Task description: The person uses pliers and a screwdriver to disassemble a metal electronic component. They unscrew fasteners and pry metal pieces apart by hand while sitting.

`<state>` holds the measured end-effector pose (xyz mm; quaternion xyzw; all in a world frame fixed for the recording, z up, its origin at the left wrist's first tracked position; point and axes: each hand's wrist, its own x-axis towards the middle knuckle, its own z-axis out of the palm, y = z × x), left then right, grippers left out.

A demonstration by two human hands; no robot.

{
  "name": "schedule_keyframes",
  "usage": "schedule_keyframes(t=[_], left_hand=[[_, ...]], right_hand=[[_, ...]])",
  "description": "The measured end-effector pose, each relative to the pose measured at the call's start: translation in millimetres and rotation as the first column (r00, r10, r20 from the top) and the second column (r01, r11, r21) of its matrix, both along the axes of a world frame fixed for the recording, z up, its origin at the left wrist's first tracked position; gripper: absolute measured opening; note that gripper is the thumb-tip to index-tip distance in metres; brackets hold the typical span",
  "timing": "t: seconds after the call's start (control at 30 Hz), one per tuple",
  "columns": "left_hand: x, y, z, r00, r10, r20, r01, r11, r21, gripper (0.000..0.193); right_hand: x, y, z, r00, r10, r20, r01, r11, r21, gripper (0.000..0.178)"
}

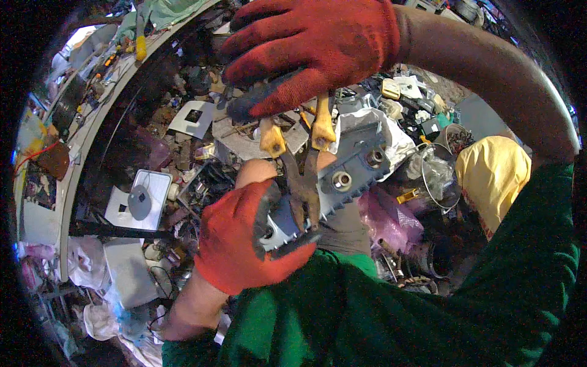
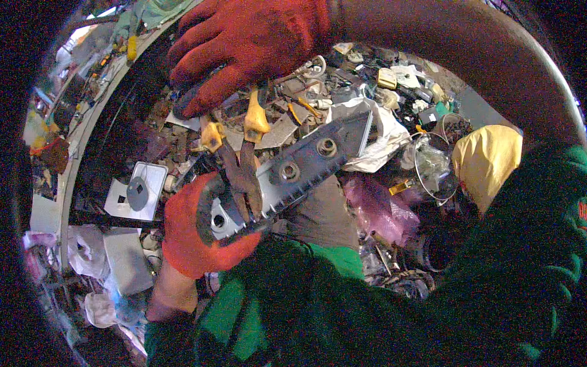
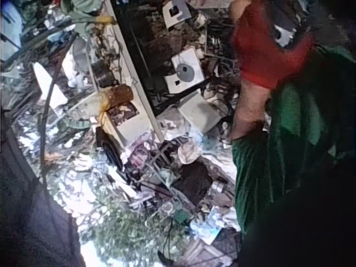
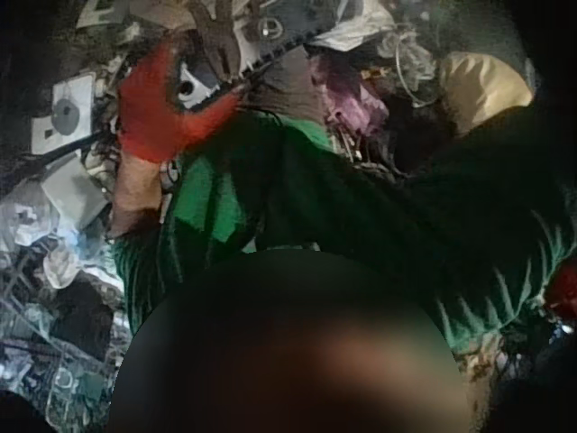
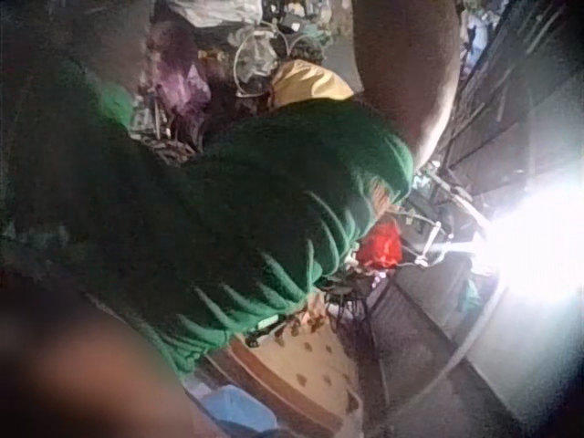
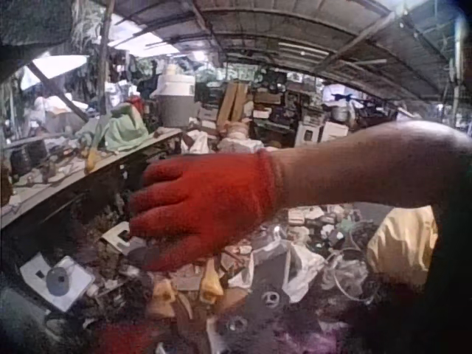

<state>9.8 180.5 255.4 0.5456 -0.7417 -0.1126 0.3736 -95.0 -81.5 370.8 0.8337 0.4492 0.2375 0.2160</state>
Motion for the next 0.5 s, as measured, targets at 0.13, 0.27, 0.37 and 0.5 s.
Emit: schedule_keyframes(t=[0.13,0.27,0.37,0.5], left_hand=[[16,-2,-1,0.996,0.041,-0.084,-0.036,0.998,0.057,0.08],[28,-10,-3,0.997,0.004,-0.071,-0.008,0.998,-0.065,0.069],[20,-8,1,0.913,0.015,-0.407,0.042,0.991,0.131,0.053],[20,-15,8,0.987,-0.143,-0.079,0.141,0.99,-0.031,0.046]], right_hand=[[-30,16,15,0.942,-0.336,0.018,0.336,0.94,-0.067,0.047],[-59,22,3,0.714,-0.679,0.173,0.69,0.724,-0.006,0.058],[-90,7,-23,0.526,-0.842,0.116,0.805,0.537,0.251,0.061],[-128,17,-70,0.352,-0.818,-0.455,0.638,-0.146,0.756,0.035]])
